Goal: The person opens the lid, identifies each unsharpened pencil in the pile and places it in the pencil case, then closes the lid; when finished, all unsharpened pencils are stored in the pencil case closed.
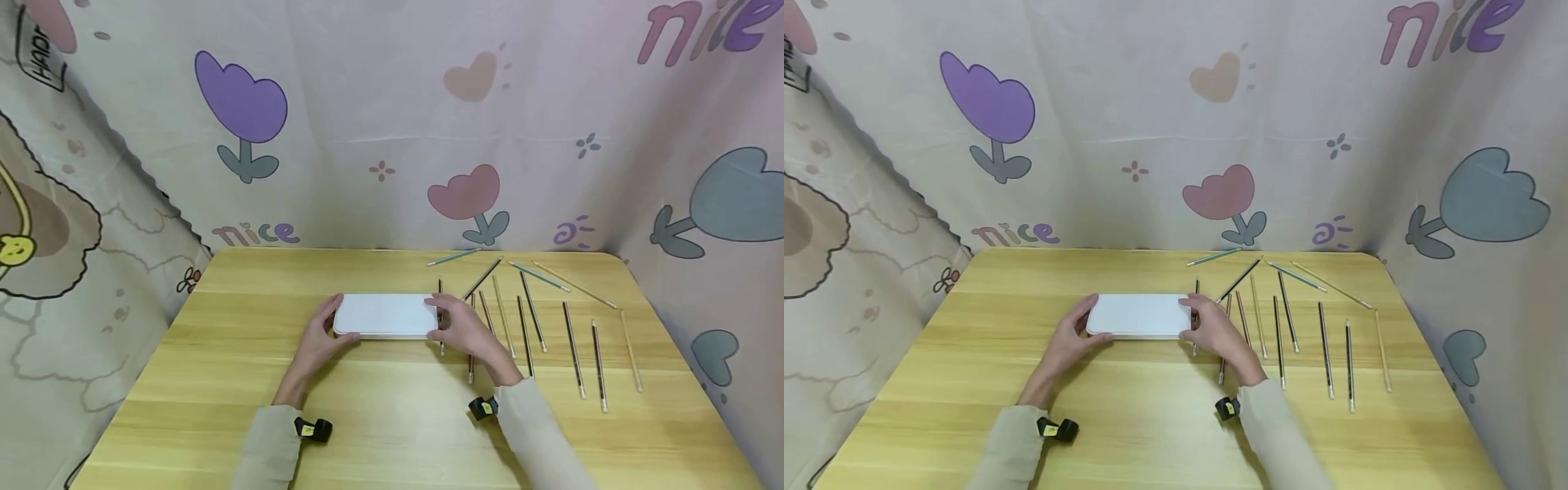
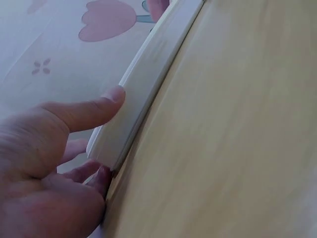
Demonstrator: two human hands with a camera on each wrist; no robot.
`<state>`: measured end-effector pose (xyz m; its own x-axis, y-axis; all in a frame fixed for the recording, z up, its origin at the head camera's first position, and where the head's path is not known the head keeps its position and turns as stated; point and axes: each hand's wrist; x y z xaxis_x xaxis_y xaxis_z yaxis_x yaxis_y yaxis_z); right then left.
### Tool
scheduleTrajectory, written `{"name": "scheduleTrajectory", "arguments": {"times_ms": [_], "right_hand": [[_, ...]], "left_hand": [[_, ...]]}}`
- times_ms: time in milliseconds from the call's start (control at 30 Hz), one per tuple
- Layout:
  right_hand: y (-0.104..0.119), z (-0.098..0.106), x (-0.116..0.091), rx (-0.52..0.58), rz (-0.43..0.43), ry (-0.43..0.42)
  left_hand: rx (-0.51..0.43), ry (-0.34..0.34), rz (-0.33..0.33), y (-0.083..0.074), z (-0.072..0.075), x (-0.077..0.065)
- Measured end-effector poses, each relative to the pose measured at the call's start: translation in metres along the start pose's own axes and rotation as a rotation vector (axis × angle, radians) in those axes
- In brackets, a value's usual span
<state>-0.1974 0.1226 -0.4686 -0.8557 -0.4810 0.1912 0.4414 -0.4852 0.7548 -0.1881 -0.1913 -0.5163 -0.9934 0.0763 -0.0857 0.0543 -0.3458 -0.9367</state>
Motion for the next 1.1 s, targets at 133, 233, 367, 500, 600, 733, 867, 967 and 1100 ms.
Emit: {"name": "scheduleTrajectory", "arguments": {"times_ms": [133, 233, 367, 500, 600, 733, 867, 967, 1100], "right_hand": [[0.001, 0.001, 0.002, -0.033, 0.030, 0.013], [-0.001, 0.000, 0.001, -0.001, 0.012, 0.001], [-0.004, -0.004, 0.001, -0.030, 0.033, 0.005], [-0.005, -0.006, 0.003, -0.134, 0.073, 0.017], [-0.004, -0.007, 0.006, -0.165, 0.079, 0.023], [-0.004, -0.010, 0.008, -0.177, 0.087, 0.014], [-0.003, -0.011, 0.007, -0.197, 0.090, 0.029], [-0.002, -0.013, 0.006, -0.211, 0.094, 0.038], [-0.003, -0.013, 0.006, -0.184, 0.084, -0.005]], "left_hand": [[0.083, -0.090, 0.005, -0.005, -0.013, -0.003], [0.179, -0.162, 0.002, -0.008, -0.028, -0.005], [0.256, -0.218, 0.000, -0.007, -0.039, -0.008], [0.265, -0.249, 0.000, -0.009, -0.042, -0.010], [0.270, -0.255, 0.003, -0.010, -0.042, -0.011], [0.286, -0.255, 0.007, -0.007, -0.043, -0.010], [0.318, -0.241, 0.009, -0.006, -0.041, -0.009], [0.334, -0.235, 0.016, -0.005, -0.040, -0.008], [0.348, -0.244, 0.007, -0.006, -0.039, -0.004]]}}
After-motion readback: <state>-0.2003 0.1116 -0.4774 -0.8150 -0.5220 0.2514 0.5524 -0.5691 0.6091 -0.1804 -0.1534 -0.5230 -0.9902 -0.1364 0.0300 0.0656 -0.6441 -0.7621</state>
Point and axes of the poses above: each hand's wrist, its own x-axis towards the middle knuckle, its own z-axis out of the back of the hand, y = z × x, and after that the axes turned 13 degrees about z, right-handed
